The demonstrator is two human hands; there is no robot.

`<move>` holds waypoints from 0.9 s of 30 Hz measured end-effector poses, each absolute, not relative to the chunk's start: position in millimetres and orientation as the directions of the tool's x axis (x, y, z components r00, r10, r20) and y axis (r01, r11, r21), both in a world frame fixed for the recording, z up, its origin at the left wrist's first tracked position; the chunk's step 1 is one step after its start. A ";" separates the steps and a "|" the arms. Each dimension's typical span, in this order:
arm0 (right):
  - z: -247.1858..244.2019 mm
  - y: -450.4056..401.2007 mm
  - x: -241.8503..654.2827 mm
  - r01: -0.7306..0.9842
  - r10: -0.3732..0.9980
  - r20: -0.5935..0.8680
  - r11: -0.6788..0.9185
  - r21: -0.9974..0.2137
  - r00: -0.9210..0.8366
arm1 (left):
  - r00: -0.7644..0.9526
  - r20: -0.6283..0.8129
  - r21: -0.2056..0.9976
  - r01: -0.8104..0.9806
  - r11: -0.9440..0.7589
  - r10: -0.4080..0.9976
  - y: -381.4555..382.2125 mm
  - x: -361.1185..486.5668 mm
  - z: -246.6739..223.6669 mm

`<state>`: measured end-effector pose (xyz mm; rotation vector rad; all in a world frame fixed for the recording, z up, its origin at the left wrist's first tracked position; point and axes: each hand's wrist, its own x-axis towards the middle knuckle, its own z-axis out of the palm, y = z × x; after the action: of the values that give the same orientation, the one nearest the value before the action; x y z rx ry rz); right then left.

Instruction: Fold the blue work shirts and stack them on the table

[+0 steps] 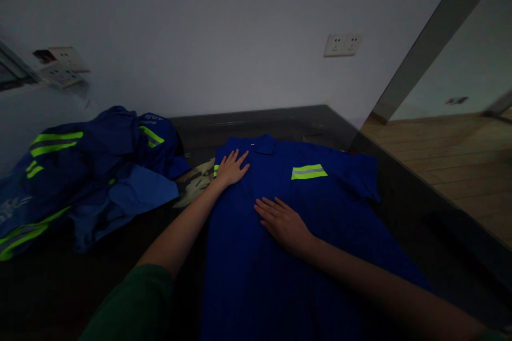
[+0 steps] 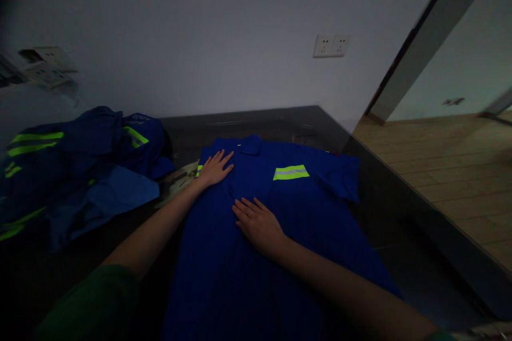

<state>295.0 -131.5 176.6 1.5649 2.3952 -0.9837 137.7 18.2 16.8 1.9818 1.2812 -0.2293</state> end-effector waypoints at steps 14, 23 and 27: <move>141.1 -91.2 284.8 0.815 0.750 -0.420 0.265 -0.516 -0.510 | 0.455 -0.464 0.433 0.865 -0.254 0.760 53.8 111.8 -19.4; 137.8 -89.0 284.2 0.816 0.745 -0.417 0.292 -0.499 -0.521 | 0.471 -0.352 0.474 0.835 -0.280 0.809 4.7 126.4 31.0; 141.2 -87.5 282.6 0.820 0.739 -0.426 0.298 -0.489 -0.522 | 0.518 -0.399 0.533 0.802 -0.268 0.757 -30.1 117.8 60.3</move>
<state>282.6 -87.5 141.2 1.4685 2.4325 -1.0302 117.8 -30.1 60.3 2.0561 1.2658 -0.0828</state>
